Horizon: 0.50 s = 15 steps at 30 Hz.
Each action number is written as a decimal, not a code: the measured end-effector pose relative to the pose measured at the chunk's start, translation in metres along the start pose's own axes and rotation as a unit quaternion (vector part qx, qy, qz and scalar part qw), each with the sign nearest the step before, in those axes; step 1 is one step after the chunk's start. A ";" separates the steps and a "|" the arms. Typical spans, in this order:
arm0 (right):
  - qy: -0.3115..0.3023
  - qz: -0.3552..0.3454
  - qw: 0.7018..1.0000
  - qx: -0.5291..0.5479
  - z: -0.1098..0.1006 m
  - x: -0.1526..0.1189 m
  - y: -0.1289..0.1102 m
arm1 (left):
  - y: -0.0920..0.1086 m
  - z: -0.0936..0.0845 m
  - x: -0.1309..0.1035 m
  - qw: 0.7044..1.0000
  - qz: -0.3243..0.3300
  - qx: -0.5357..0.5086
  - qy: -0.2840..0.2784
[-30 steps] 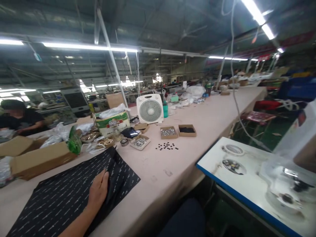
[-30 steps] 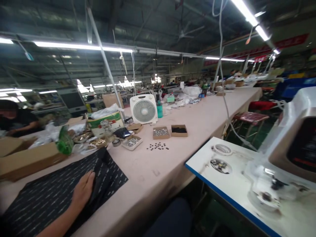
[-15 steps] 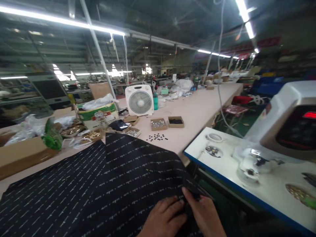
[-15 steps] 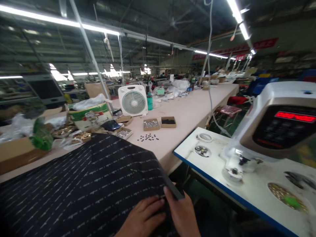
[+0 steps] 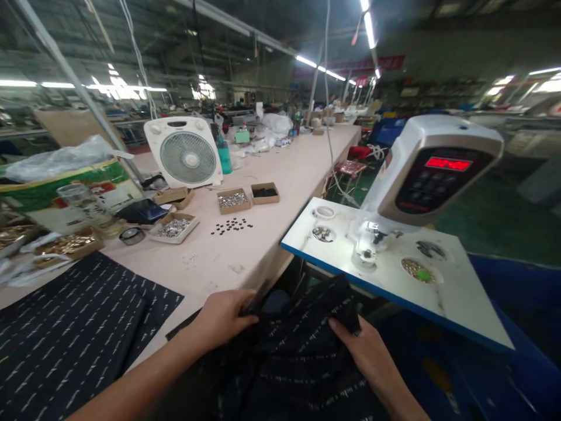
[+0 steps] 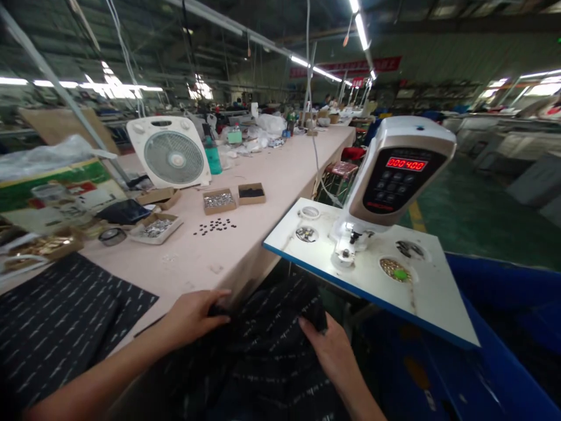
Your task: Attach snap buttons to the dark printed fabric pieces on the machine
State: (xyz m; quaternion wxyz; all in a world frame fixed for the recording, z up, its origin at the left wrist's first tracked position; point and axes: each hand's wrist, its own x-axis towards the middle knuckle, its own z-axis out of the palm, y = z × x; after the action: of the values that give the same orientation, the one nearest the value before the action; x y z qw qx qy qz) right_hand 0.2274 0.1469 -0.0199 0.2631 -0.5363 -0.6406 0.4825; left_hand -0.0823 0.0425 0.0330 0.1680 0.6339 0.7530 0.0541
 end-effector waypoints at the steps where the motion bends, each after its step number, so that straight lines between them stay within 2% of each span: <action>1: 0.054 -0.047 0.996 -0.050 -0.004 -0.005 -0.005 | 0.002 0.006 0.002 0.999 0.013 -0.007 -0.028; 2: 0.117 -0.110 0.982 -0.099 -0.007 -0.012 -0.013 | 0.006 0.009 0.003 0.999 0.035 -0.011 -0.036; 4: 0.224 -0.265 0.920 -0.182 -0.006 -0.028 -0.039 | 0.017 0.008 0.006 0.996 0.084 -0.024 -0.019; 5: 0.236 -0.340 0.885 -0.215 -0.003 -0.034 -0.053 | 0.024 0.005 0.009 0.994 0.106 -0.031 -0.008; 7: 0.164 -0.442 0.837 -0.278 0.007 -0.038 -0.079 | 0.038 -0.005 0.016 0.989 0.140 -0.040 0.007; 9: 0.065 -0.453 0.825 -0.331 0.019 -0.027 -0.091 | 0.049 -0.014 0.022 0.988 0.150 -0.037 0.007; 13: -0.106 -0.340 0.862 -0.362 0.026 0.015 -0.083 | 0.061 -0.019 0.028 0.987 0.138 -0.082 -0.020; 15: -0.151 -0.312 0.867 -0.357 0.022 0.027 -0.079 | 0.062 -0.017 0.028 0.979 0.147 -0.139 -0.025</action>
State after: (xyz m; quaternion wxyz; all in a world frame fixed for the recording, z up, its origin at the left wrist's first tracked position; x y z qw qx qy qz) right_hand 0.1673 0.1678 0.0375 0.0906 -0.2864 -0.9349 0.1888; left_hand -0.0334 0.0841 0.0624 0.2637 0.7092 0.6324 0.1660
